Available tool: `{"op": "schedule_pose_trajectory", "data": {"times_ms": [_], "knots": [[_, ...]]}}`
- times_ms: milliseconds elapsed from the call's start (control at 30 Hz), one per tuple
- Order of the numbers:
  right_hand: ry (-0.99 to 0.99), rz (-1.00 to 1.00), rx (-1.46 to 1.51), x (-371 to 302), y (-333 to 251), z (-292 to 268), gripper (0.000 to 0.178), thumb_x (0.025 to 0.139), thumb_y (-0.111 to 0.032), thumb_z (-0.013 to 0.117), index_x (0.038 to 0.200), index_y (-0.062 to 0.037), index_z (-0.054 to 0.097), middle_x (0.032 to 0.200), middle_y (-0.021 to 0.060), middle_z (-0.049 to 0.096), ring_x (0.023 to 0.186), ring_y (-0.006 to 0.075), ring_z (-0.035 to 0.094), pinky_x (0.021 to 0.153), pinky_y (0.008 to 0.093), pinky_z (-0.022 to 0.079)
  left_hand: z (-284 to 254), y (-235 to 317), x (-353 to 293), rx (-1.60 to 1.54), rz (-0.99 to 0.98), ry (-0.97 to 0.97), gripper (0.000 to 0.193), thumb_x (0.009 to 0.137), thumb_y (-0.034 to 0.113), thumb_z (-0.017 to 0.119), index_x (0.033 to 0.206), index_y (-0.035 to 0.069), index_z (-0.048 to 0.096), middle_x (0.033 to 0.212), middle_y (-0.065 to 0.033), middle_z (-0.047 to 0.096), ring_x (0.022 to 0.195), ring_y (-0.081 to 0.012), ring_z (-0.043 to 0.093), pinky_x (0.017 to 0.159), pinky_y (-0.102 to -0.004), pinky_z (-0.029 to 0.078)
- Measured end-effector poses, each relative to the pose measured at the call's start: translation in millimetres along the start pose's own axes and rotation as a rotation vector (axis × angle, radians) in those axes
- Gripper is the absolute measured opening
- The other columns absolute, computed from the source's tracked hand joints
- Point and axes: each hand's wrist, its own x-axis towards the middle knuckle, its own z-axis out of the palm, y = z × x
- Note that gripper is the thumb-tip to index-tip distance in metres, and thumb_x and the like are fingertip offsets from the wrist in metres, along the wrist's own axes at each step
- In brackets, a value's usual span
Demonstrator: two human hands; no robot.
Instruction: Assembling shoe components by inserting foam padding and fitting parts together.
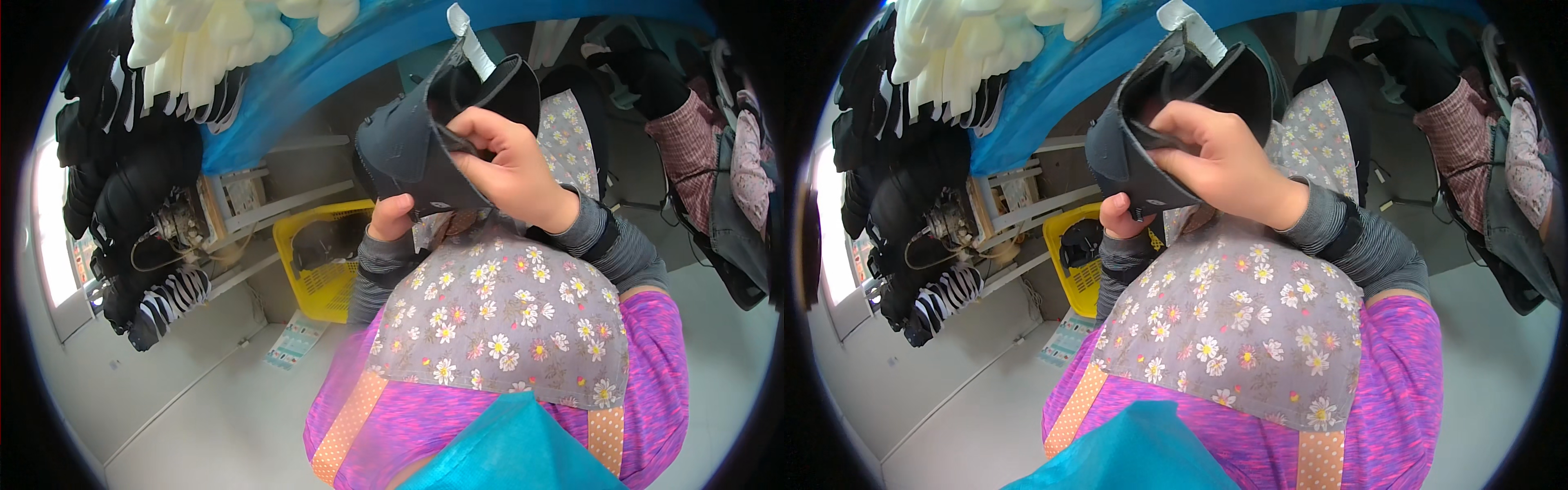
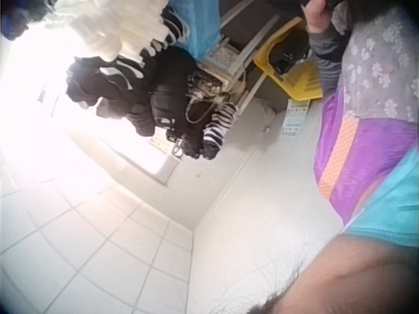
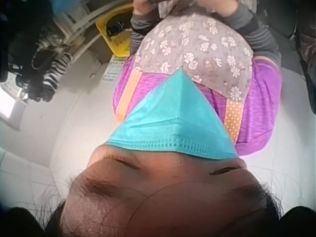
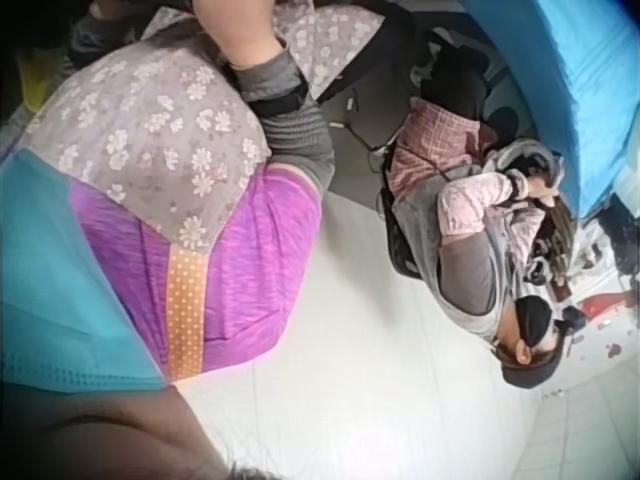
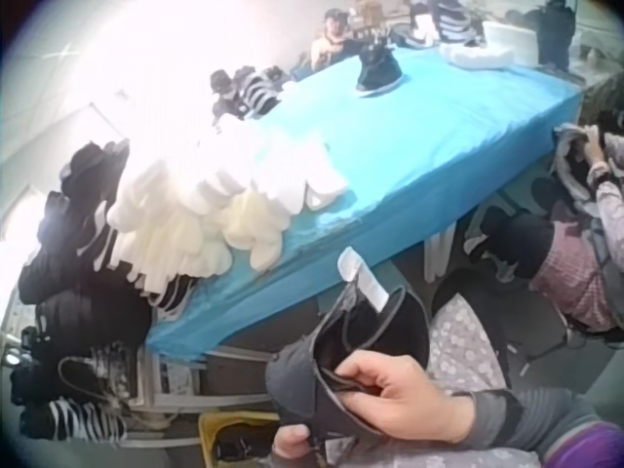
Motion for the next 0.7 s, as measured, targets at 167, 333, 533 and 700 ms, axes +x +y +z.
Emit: {"op": "schedule_pose_trajectory", "data": {"times_ms": [167, 333, 533, 700], "knots": [[0.043, 0.277, 0.076, 13.8, 17.9, -25.5, 0.012, 0.087, -0.004, 0.069, 0.094, -0.0013, 0.06, 0.076, -0.0029, 0.063, 0.069, 0.0006, 0.054, 0.059, 0.0174, 0.043, 6.4, -1.4, 0.9, 0.132, -0.103, -0.072, 0.077, 0.078, 0.031, 0.071, 0.142, -0.001, 0.041, 0.138, -0.0105, 0.052, 0.127, -0.0233, 0.05, 0.109, -0.0366, 0.038], [-0.032, 0.58, 0.294, 17.6, 29.2, -36.1, 0.023, 0.087, -0.01, 0.071, 0.104, 0.0024, 0.061, 0.087, -0.0023, 0.065, 0.074, 0.002, 0.057, 0.064, 0.0175, 0.044, -11.1, -11.8, -7.8, 0.222, -0.181, -0.061, 0.08, 0.077, 0.034, 0.073, 0.142, -0.001, 0.04, 0.138, -0.01, 0.052, 0.127, -0.0235, 0.05, 0.108, -0.0373, 0.039], [-0.34, 0.63, 0.264, -4.3, 15.8, -40.5, 0.054, 0.091, -0.01, 0.063, 0.139, 0.0047, 0.045, 0.124, 0.0104, 0.061, 0.114, 0.0128, 0.056, 0.099, 0.0295, 0.045, -27.8, -20.7, -23.6, -0.22, -0.266, -0.061, 0.084, 0.078, 0.038, 0.073, 0.145, 0.001, 0.037, 0.139, -0.0133, 0.053, 0.127, -0.0268, 0.053, 0.108, -0.0388, 0.042], [-0.236, 0.549, -0.114, -21.1, 27.6, -28.4, 0.035, 0.085, -0.018, 0.076, 0.105, 0.0052, 0.06, 0.089, 0.005, 0.066, 0.08, 0.0089, 0.057, 0.072, 0.0253, 0.048, -46.0, -42.1, -37.3, -0.257, -0.219, -0.07, 0.076, 0.084, 0.042, 0.068, 0.141, -0.001, 0.043, 0.137, -0.0189, 0.055, 0.124, -0.0322, 0.056, 0.105, -0.0452, 0.045]]}}
